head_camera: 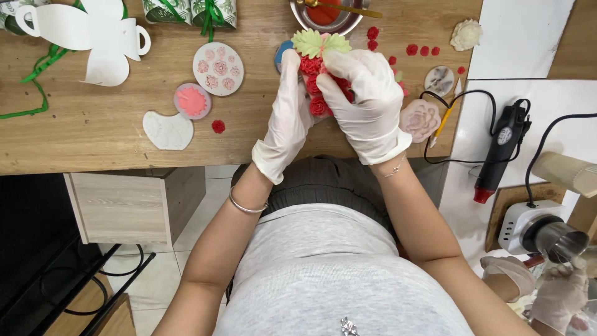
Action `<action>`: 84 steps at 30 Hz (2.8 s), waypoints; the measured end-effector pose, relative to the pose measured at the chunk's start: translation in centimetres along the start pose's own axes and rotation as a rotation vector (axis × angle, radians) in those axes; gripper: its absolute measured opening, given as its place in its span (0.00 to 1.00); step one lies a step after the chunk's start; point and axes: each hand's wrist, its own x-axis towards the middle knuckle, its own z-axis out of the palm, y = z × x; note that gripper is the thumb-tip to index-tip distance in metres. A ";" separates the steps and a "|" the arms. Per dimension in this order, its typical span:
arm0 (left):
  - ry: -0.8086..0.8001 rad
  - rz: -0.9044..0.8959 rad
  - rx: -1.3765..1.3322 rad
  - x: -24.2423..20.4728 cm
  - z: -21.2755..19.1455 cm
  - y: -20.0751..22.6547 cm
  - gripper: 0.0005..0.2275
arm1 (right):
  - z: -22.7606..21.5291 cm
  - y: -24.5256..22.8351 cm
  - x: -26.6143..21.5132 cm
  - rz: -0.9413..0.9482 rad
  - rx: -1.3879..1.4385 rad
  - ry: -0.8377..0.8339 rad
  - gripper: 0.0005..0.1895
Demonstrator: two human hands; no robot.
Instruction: Assemble and decorate a strawberry-shaped candle made of wax rose components by attaching green wax leaves and using a heat gun to bond parts together.
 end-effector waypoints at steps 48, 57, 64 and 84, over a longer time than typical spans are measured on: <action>0.223 0.161 0.165 -0.7 -4.2 -1.2 0.21 | 4.6 14.9 0.1 0.849 0.321 0.153 0.25; 0.214 0.141 0.315 -2.4 -3.9 1.0 0.21 | 9.2 23.4 -1.0 0.729 0.545 0.361 0.14; 0.235 0.120 0.208 -0.7 -3.6 1.6 0.20 | 8.6 22.5 0.2 0.798 0.318 0.301 0.16; 0.198 0.035 0.102 -0.3 -3.5 2.6 0.20 | 8.5 22.9 0.7 0.675 0.484 0.290 0.13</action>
